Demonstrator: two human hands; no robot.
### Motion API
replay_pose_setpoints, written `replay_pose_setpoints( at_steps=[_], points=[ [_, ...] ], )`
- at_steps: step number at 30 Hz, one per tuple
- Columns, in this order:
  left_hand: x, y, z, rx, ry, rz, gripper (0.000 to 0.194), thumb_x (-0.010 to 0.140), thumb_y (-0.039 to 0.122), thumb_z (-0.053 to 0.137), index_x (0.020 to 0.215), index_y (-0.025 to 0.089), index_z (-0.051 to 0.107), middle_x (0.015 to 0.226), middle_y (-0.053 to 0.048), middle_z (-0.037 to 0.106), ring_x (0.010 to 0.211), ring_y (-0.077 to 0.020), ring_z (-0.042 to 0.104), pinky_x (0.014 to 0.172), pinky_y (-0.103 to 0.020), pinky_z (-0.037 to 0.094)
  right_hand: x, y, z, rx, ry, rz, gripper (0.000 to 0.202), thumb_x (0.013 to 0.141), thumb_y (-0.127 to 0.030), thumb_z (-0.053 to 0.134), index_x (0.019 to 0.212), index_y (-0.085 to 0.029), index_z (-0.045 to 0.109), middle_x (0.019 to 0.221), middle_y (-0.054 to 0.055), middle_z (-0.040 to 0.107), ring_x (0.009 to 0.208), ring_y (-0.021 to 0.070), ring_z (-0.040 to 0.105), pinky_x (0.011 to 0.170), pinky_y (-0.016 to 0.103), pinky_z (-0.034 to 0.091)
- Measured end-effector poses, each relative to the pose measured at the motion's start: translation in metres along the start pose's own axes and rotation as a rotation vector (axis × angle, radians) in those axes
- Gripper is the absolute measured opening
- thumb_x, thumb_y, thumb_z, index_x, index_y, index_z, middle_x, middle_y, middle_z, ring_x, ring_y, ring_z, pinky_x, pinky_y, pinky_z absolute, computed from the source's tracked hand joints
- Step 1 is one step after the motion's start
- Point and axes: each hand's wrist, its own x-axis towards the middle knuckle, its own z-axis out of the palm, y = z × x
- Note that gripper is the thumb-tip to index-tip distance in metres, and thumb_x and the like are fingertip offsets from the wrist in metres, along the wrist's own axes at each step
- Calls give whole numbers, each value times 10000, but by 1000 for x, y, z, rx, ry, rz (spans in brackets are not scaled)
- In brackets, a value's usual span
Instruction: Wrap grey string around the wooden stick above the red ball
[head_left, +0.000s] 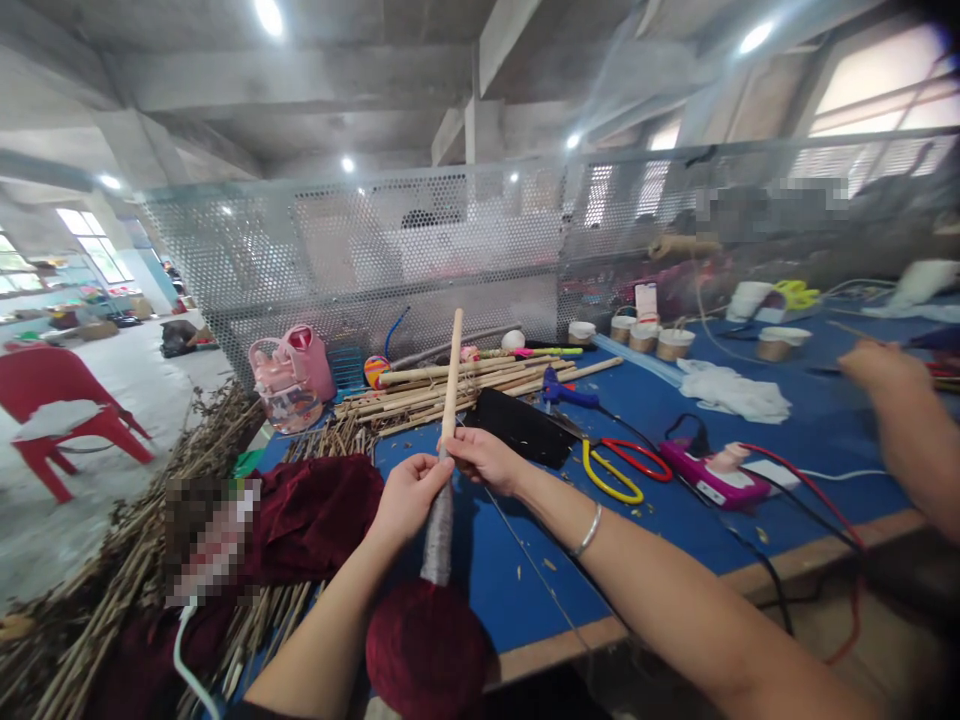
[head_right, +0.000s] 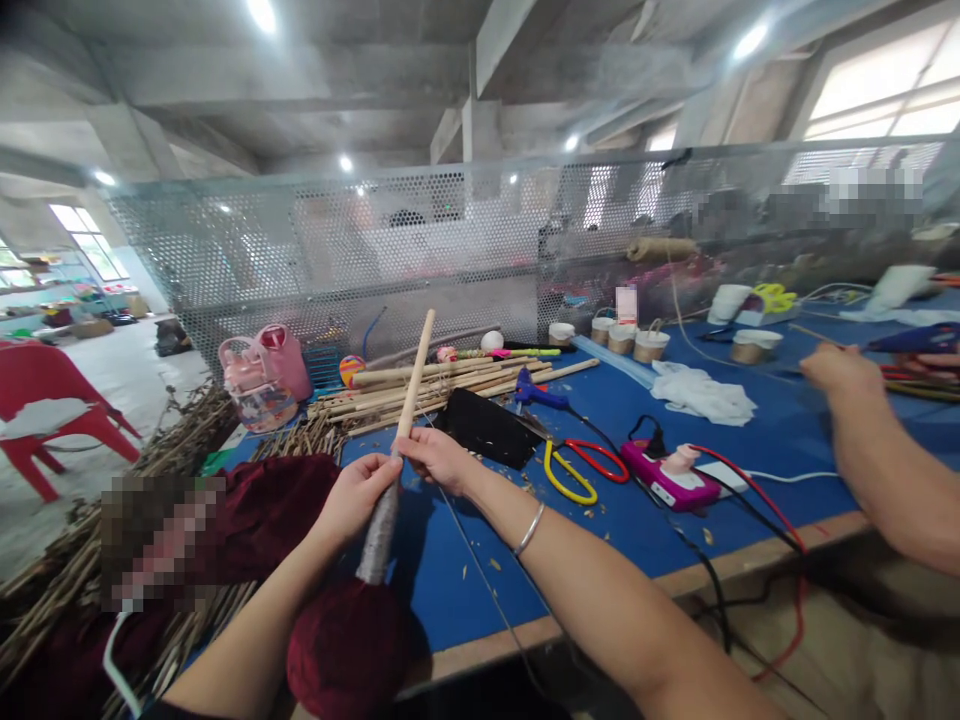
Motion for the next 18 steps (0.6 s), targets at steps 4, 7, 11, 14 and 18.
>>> replay_pose_setpoints(
  at_steps=[4, 7, 11, 14, 18],
  points=[
    [-2, 1, 2, -87, -39, 4, 352, 683, 502, 593, 646, 156, 541, 462, 42, 506, 359, -58, 368, 383, -192, 270, -2, -5, 2, 11, -16, -22, 358, 720, -480, 598, 797, -143, 503, 430, -106, 286, 345, 28, 187, 323, 169, 124],
    [-5, 1, 4, -170, -68, -3, 340, 707, 498, 571, 689, 160, 540, 522, 24, 555, 371, -62, 393, 384, -190, 283, -4, -9, 3, 40, -56, -16, 380, 717, -489, 601, 842, -144, 500, 447, -106, 294, 347, 23, 176, 330, 170, 102],
    [-5, 3, 3, -154, -78, 4, 332, 697, 481, 595, 715, 154, 540, 538, 29, 549, 392, -57, 402, 404, -184, 291, -2, -8, 2, 0, -19, -44, 384, 699, -496, 617, 768, -142, 485, 427, -99, 320, 337, 22, 203, 328, 179, 108],
    [-5, 5, 0, -41, -33, 39, 336, 623, 441, 682, 684, 150, 524, 475, 64, 481, 385, -49, 381, 406, -178, 273, -1, -6, 2, -18, 2, -33, 394, 684, -502, 627, 741, -141, 481, 420, -101, 310, 337, 20, 199, 333, 180, 112],
    [-5, 7, 0, -18, -27, 24, 349, 620, 457, 676, 619, 153, 503, 443, 58, 484, 360, -55, 386, 387, -186, 276, -2, -8, 3, 10, 11, -32, 398, 681, -499, 632, 789, -138, 504, 424, -104, 304, 340, 21, 190, 334, 179, 108]
  ],
)
